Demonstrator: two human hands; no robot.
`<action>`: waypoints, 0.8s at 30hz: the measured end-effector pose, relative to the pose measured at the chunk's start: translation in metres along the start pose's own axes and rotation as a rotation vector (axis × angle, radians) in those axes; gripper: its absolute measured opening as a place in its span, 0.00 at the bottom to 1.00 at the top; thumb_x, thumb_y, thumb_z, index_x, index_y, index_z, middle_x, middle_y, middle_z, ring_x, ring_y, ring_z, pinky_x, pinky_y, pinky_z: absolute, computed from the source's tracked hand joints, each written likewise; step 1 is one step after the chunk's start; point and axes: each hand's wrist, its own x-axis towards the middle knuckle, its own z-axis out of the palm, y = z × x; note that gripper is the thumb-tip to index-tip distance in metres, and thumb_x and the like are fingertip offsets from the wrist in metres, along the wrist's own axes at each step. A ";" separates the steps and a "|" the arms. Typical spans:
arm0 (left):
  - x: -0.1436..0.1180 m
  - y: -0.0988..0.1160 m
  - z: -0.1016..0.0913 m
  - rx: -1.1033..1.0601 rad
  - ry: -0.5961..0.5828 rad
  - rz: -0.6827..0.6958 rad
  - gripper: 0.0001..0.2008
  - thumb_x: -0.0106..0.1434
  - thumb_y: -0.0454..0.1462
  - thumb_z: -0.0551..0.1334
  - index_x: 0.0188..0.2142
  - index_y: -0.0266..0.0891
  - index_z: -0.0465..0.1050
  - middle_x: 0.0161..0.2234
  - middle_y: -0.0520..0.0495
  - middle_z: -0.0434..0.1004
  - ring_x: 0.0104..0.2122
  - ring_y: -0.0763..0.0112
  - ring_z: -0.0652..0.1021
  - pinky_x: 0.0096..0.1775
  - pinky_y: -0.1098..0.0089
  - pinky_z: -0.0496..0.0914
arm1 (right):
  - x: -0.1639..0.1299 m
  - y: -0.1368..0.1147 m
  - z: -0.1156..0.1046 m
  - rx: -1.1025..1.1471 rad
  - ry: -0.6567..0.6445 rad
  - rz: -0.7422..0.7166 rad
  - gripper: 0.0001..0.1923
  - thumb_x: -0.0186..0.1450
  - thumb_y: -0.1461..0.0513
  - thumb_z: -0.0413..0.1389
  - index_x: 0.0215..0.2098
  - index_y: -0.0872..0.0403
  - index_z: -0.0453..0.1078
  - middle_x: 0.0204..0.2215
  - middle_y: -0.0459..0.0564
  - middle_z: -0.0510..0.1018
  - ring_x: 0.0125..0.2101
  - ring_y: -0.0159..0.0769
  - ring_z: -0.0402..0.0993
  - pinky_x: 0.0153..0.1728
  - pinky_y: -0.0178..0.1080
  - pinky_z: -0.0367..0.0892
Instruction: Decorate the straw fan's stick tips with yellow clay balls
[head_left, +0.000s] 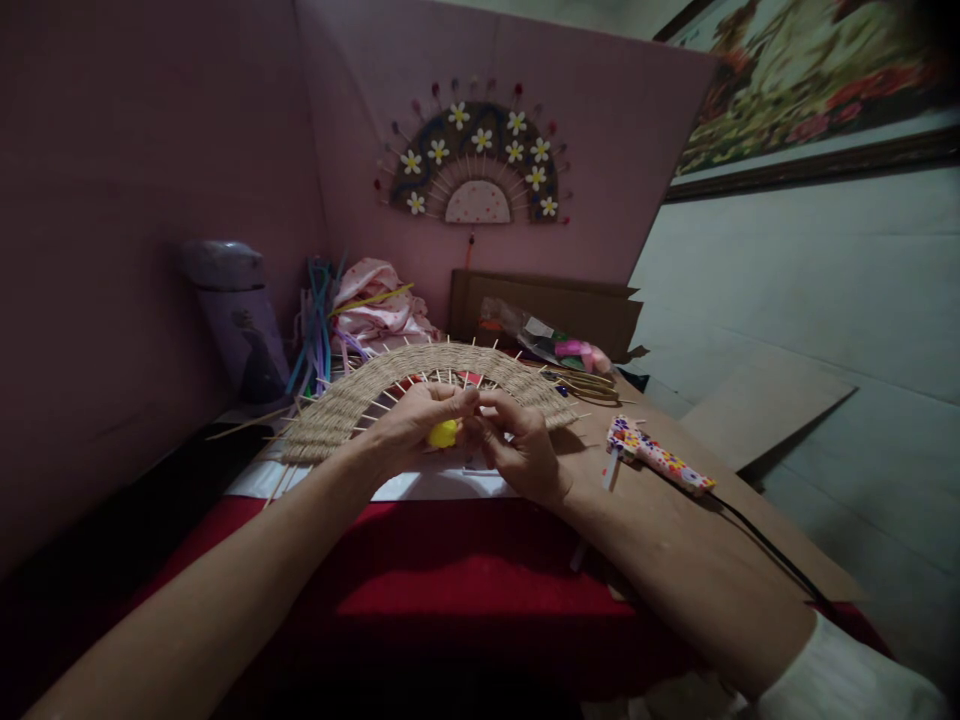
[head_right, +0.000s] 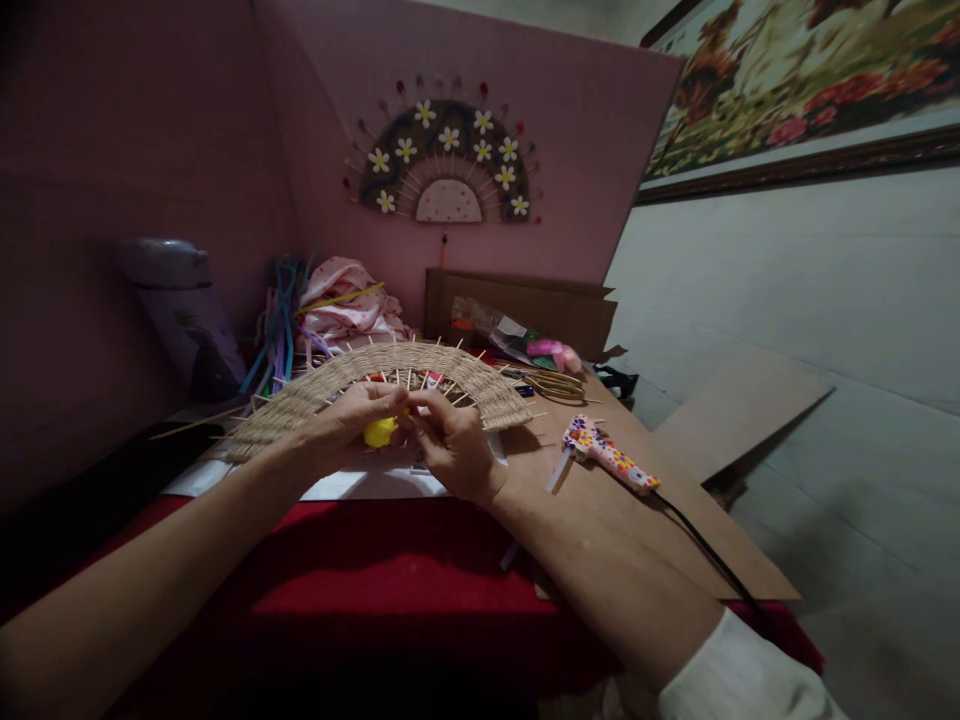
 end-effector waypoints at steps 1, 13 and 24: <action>-0.001 0.000 0.000 -0.010 0.000 -0.010 0.20 0.52 0.50 0.66 0.23 0.34 0.70 0.17 0.51 0.69 0.15 0.80 0.69 0.19 0.77 0.62 | 0.000 0.000 0.000 0.010 0.003 0.004 0.09 0.66 0.61 0.52 0.45 0.53 0.66 0.23 0.44 0.77 0.21 0.26 0.72 0.22 0.29 0.66; 0.001 -0.001 -0.003 -0.006 0.006 0.030 0.18 0.53 0.49 0.66 0.25 0.35 0.67 0.17 0.52 0.70 0.15 0.80 0.69 0.17 0.78 0.60 | 0.000 0.000 0.000 -0.005 -0.003 0.010 0.10 0.66 0.60 0.52 0.46 0.53 0.65 0.21 0.42 0.74 0.19 0.25 0.69 0.20 0.29 0.64; -0.002 0.005 0.002 0.050 0.025 0.038 0.19 0.53 0.49 0.66 0.23 0.35 0.68 0.16 0.53 0.69 0.15 0.81 0.67 0.16 0.79 0.56 | 0.000 -0.001 0.001 0.013 0.046 0.047 0.09 0.66 0.61 0.52 0.45 0.54 0.65 0.21 0.44 0.76 0.20 0.26 0.70 0.20 0.30 0.64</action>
